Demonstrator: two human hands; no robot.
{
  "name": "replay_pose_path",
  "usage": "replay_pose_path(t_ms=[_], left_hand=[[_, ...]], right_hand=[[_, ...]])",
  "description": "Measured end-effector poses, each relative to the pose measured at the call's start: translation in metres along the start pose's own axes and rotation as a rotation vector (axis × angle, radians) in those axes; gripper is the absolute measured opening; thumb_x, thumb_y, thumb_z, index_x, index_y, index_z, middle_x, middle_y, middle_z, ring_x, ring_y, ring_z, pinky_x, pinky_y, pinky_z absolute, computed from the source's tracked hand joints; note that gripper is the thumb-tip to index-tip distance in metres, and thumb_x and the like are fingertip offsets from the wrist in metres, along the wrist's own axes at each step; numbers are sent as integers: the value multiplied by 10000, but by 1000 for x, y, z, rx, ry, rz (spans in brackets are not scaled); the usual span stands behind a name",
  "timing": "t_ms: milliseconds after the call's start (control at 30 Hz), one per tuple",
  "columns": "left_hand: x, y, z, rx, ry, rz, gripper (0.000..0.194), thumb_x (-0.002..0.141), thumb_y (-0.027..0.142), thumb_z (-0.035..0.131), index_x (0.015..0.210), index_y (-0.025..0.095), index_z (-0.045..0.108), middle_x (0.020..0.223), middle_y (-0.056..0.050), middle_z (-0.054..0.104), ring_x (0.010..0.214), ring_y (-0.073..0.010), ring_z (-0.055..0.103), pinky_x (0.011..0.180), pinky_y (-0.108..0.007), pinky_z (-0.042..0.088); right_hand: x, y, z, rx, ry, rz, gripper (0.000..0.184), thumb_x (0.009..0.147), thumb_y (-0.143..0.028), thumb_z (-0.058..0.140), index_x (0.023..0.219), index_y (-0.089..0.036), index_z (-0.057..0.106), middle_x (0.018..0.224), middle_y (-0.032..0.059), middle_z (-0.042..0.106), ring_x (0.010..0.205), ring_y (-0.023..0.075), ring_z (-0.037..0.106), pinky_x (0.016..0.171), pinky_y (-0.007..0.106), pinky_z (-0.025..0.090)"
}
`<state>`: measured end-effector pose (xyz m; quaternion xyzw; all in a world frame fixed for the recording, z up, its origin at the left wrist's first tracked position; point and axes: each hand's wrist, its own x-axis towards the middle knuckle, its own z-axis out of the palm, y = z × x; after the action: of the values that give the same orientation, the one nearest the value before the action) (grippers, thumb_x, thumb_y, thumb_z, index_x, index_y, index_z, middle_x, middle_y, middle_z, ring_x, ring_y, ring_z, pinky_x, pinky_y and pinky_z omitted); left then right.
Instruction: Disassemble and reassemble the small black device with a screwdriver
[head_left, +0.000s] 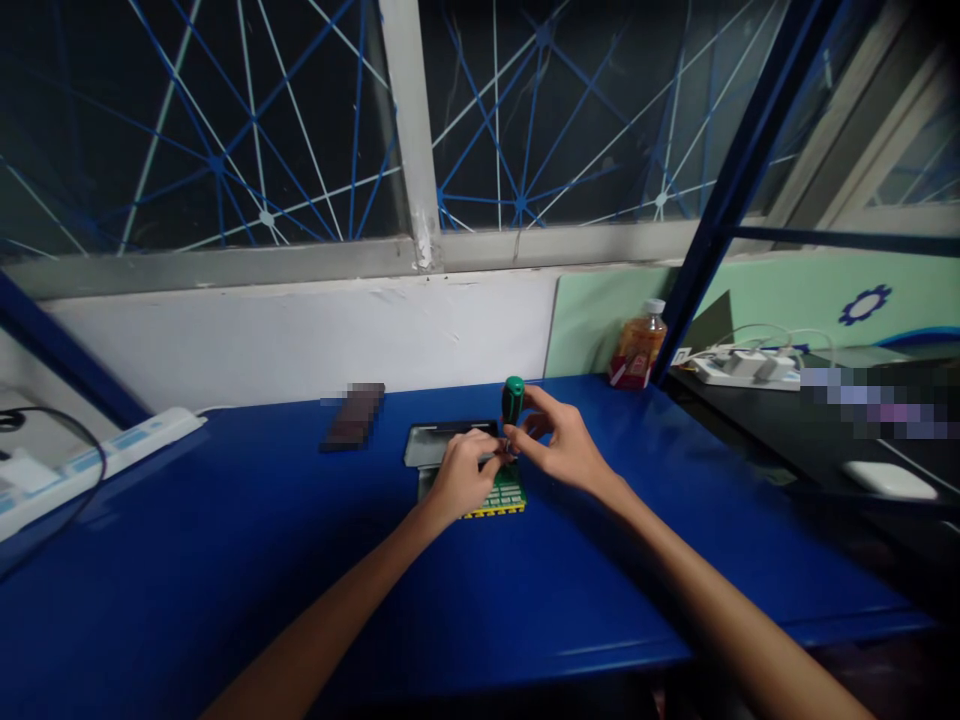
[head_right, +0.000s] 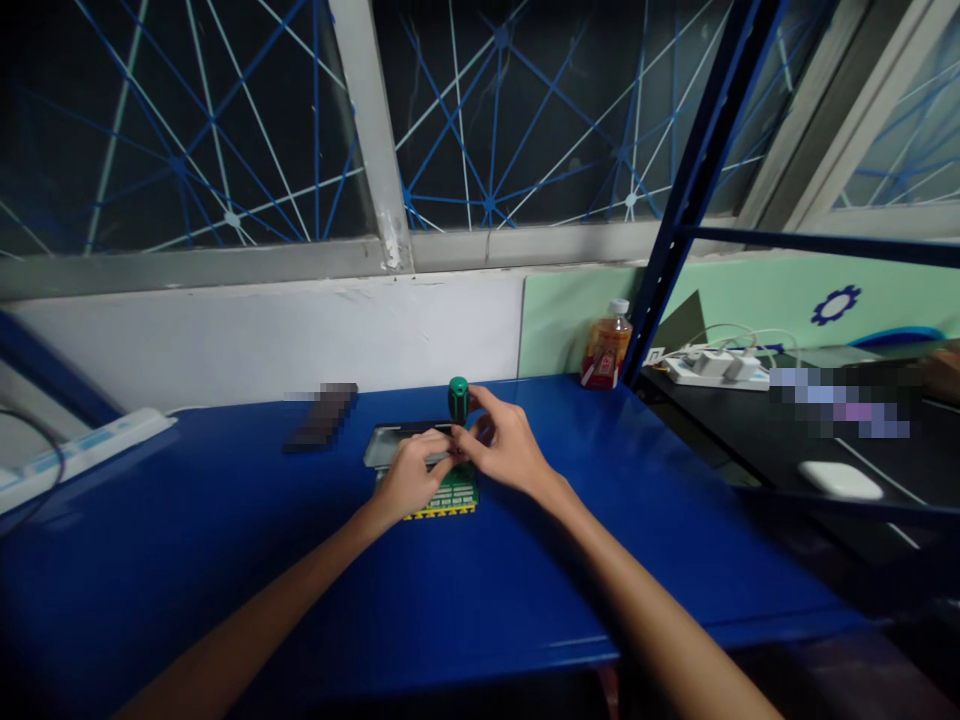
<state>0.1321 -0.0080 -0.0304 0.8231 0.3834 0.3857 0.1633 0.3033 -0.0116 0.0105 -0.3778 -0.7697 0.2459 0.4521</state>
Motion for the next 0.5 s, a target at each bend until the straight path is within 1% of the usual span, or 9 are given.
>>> replay_pose_path(t_ms=[100, 267, 367, 500], left_hand=[[0, 2, -1, -10, -5, 13, 168, 819, 76, 584, 812, 177, 719, 812, -36, 709, 818, -193, 627, 752, -298, 467], [1, 6, -2, 46, -17, 14, 110, 821, 135, 615, 833, 177, 716, 850, -49, 706, 866, -209, 625, 767, -324, 474], [0, 6, -1, 125, 15, -10, 51, 797, 177, 669, 800, 186, 718, 871, -54, 699, 882, -223, 617, 750, -343, 467], [0, 4, 1, 189, 66, -10, 49, 769, 159, 704, 732, 190, 710, 793, -34, 700, 804, -206, 616, 705, -334, 449]], right_hand=[[0, 2, 1, -8, 23, -1, 378, 818, -300, 576, 1169, -189, 489, 931, 52, 633, 560, 130, 633, 511, 274, 493], [1, 1, 1, -52, 71, -6, 406, 800, -360, 620, 1149, -181, 517, 844, 33, 636, 503, 107, 578, 481, 257, 460], [1, 0, 1, -101, 84, -5, 427, 775, -396, 648, 1126, -173, 547, 801, 32, 649, 496, 106, 552, 493, 262, 451], [0, 0, 2, -134, 77, -11, 449, 765, -427, 656, 1132, -189, 555, 814, 34, 652, 535, 121, 563, 530, 274, 457]])
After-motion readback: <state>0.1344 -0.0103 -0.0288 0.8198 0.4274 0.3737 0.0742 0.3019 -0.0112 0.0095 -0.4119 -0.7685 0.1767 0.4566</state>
